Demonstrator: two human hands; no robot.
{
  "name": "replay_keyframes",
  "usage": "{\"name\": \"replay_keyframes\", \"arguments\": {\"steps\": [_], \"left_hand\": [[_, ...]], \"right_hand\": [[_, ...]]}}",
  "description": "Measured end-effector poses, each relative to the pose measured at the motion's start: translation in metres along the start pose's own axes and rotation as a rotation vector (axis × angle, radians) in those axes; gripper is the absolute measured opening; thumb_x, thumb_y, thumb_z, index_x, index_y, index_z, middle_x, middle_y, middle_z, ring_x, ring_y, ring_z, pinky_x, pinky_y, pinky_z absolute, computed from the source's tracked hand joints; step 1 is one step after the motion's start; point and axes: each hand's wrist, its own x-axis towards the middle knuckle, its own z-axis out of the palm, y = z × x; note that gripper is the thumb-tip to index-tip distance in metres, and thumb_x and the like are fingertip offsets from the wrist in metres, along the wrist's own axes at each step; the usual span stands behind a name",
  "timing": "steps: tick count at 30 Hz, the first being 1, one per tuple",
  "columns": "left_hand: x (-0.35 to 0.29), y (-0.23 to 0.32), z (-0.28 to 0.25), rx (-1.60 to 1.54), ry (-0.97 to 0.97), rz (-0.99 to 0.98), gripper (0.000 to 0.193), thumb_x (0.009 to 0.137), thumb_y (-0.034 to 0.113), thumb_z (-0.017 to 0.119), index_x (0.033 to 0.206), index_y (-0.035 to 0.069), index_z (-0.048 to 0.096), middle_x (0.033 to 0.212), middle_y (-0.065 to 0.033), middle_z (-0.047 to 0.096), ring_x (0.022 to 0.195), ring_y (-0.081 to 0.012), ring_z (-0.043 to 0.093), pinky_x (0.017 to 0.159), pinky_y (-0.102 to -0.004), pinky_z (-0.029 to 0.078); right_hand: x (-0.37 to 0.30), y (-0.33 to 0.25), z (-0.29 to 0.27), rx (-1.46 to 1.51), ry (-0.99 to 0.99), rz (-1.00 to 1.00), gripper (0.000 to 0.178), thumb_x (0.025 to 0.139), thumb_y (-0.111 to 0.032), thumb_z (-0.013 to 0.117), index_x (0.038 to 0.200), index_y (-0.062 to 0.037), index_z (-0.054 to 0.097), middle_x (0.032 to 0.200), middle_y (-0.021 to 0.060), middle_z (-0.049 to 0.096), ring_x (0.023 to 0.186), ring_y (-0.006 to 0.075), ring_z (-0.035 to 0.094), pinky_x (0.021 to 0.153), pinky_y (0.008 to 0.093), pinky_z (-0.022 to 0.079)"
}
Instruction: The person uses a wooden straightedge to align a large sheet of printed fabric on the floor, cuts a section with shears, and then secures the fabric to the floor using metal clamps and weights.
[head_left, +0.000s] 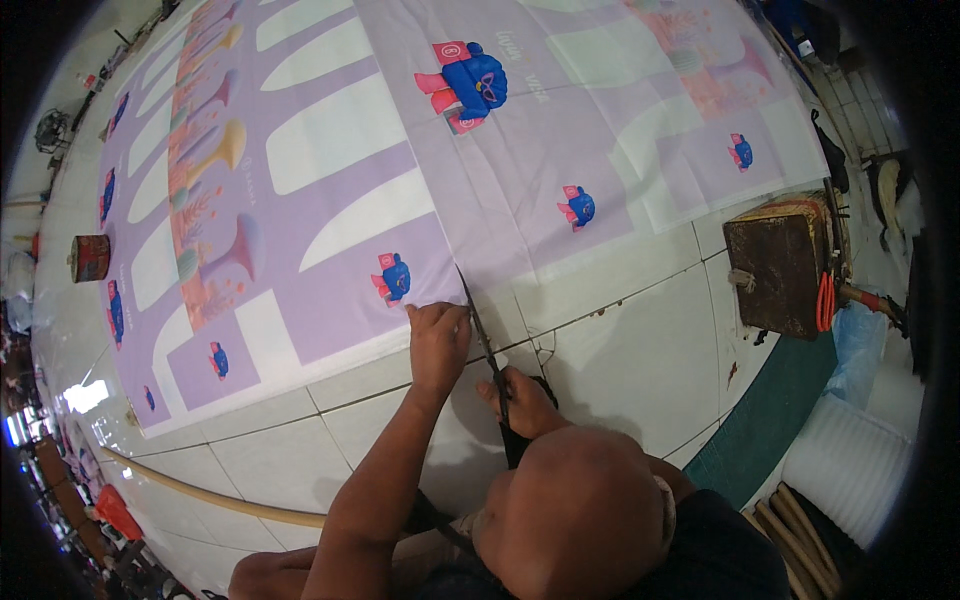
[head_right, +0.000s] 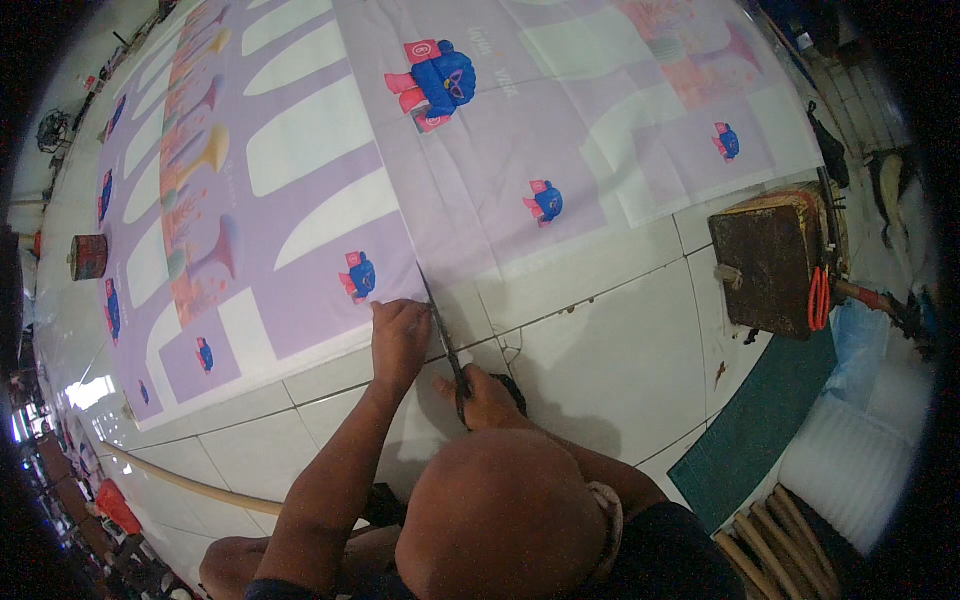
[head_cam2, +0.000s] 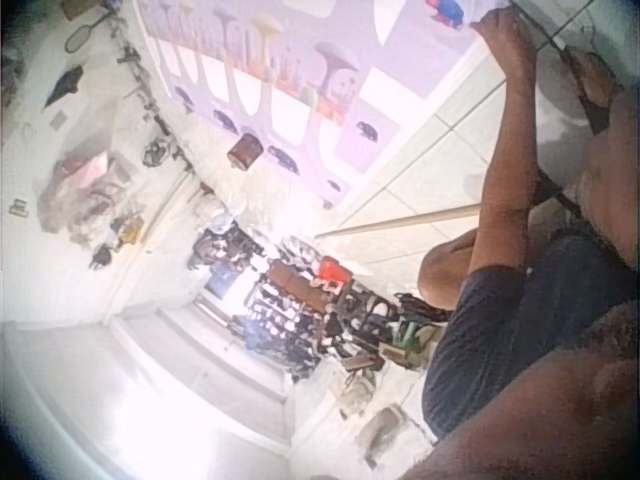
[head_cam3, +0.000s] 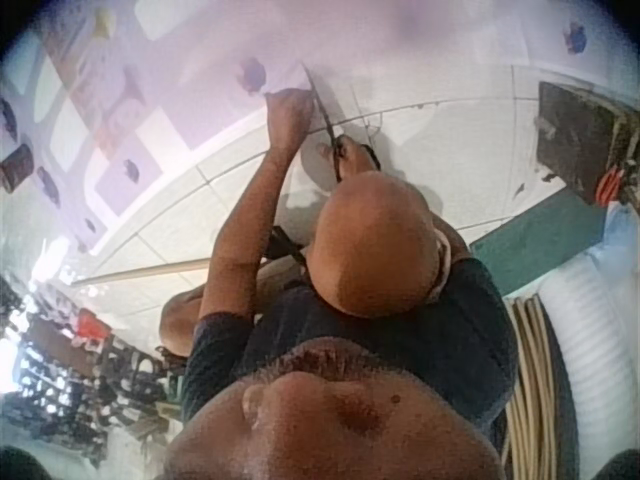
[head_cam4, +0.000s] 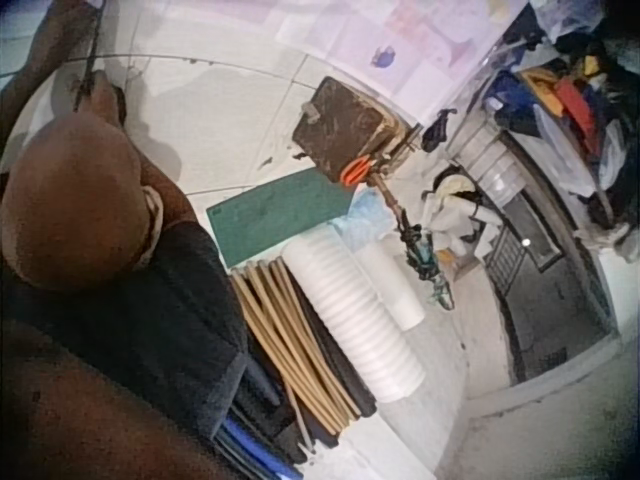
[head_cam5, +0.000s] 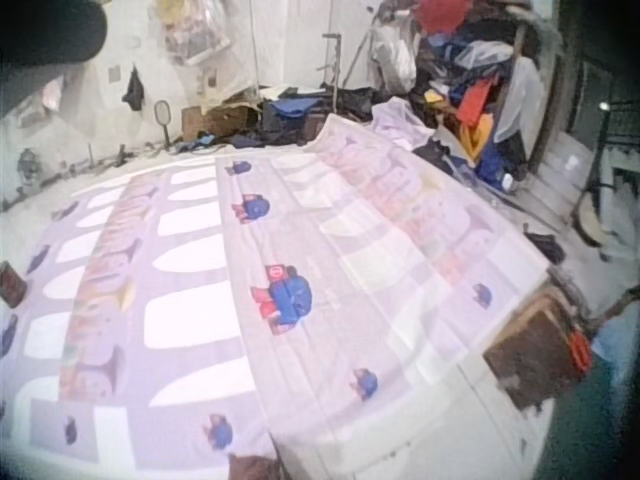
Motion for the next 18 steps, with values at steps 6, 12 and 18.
{"name": "replay_keyframes", "arguments": {"steps": [6, 12, 18], "left_hand": [[-0.002, -0.001, 0.0, -0.025, 0.028, -0.017, 0.012, 0.082, 0.005, 0.069, 0.093, 0.008, 0.07, 0.092, -0.0064, 0.066, 0.099, -0.0296, 0.06, 0.11, -0.0636, 0.03], [-0.001, 0.001, 0.0, -0.025, 0.014, 0.002, 0.012, 0.081, 0.005, 0.069, 0.093, 0.008, 0.07, 0.092, -0.006, 0.065, 0.098, -0.0295, 0.061, 0.109, -0.0634, 0.031], [-0.002, 0.0, 0.003, -0.02, 0.067, 0.042, 0.013, 0.08, 0.004, 0.07, 0.092, 0.008, 0.07, 0.091, -0.006, 0.065, 0.096, -0.029, 0.061, 0.108, -0.0638, 0.031]], "right_hand": [[0.005, 0.006, 0.002, -0.016, 0.024, -0.138, 0.046, 0.095, -0.046, 0.064, 0.085, -0.0037, 0.051, 0.063, 0.0039, 0.055, 0.058, 0.0138, 0.054, 0.056, 0.0319, 0.044], [0.01, -0.004, -0.001, -0.022, -0.01, -0.013, 0.054, 0.092, -0.054, 0.064, 0.091, -0.0007, 0.056, 0.081, 0.0151, 0.061, 0.079, 0.0254, 0.06, 0.074, 0.0394, 0.046], [0.012, 0.003, 0.0, -0.067, 0.046, -0.072, 0.059, 0.091, -0.058, 0.064, 0.085, 0.0004, 0.056, 0.078, 0.02, 0.06, 0.077, 0.0308, 0.06, 0.074, 0.0449, 0.047]]}}
